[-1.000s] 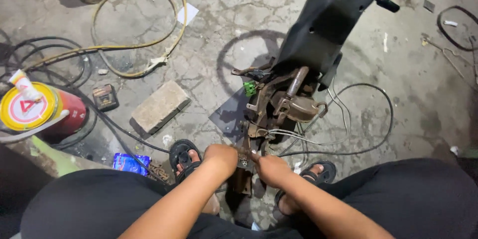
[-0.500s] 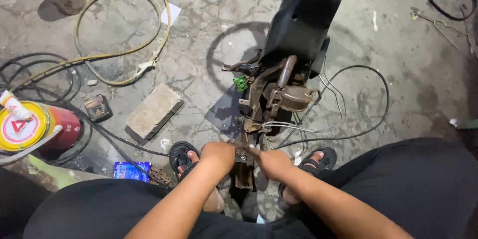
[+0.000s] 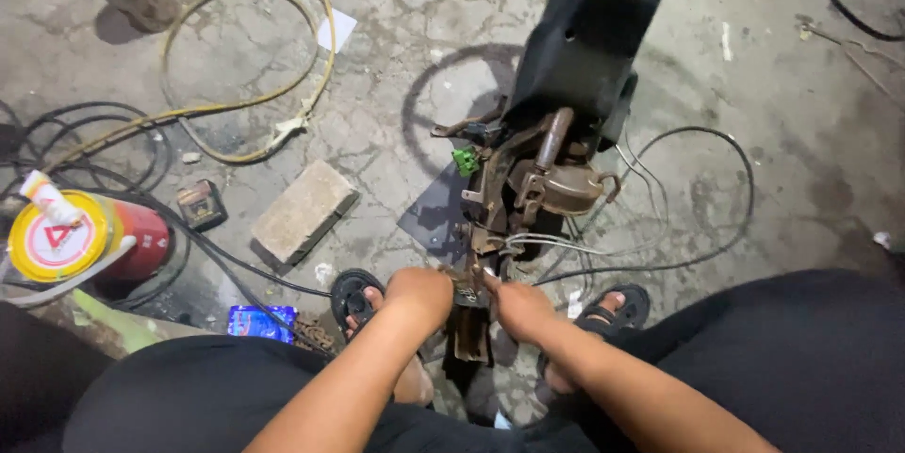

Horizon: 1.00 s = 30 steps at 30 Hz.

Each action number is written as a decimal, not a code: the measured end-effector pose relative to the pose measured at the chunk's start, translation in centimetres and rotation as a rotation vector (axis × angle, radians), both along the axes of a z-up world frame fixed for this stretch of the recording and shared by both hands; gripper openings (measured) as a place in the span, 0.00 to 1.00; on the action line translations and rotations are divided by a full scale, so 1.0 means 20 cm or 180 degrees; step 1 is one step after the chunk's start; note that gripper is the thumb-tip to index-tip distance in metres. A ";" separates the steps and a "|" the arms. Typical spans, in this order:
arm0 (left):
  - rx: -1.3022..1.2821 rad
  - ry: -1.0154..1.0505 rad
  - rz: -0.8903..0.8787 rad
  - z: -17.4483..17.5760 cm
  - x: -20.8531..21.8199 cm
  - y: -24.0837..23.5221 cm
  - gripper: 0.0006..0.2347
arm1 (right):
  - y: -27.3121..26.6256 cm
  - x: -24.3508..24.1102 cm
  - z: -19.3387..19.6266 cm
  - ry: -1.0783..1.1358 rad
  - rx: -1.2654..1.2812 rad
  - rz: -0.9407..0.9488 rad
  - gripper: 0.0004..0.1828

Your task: The person scrubs a rusty mechanical component attached to a vehicle frame using a wire brush. They then use a small paintbrush to apply a liquid from a red container onto the same part.

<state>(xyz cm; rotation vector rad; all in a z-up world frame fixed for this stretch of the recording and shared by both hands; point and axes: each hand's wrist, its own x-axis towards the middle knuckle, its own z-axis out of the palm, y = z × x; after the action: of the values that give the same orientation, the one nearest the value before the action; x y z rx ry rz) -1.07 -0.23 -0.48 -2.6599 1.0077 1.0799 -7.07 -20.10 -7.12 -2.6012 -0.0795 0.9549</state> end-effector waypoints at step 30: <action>-0.0514 -0.0113 0.0131 0.07 0.08 0.08 0.09 | -0.02 0.14 0.54 0.0386 0.0532 -0.0566 0.26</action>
<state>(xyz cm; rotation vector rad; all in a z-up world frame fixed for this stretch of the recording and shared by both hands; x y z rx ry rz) 0.55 1.42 1.01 -2.8274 1.0815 0.9947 -4.33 -20.44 3.74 -2.3486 0.0981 0.9936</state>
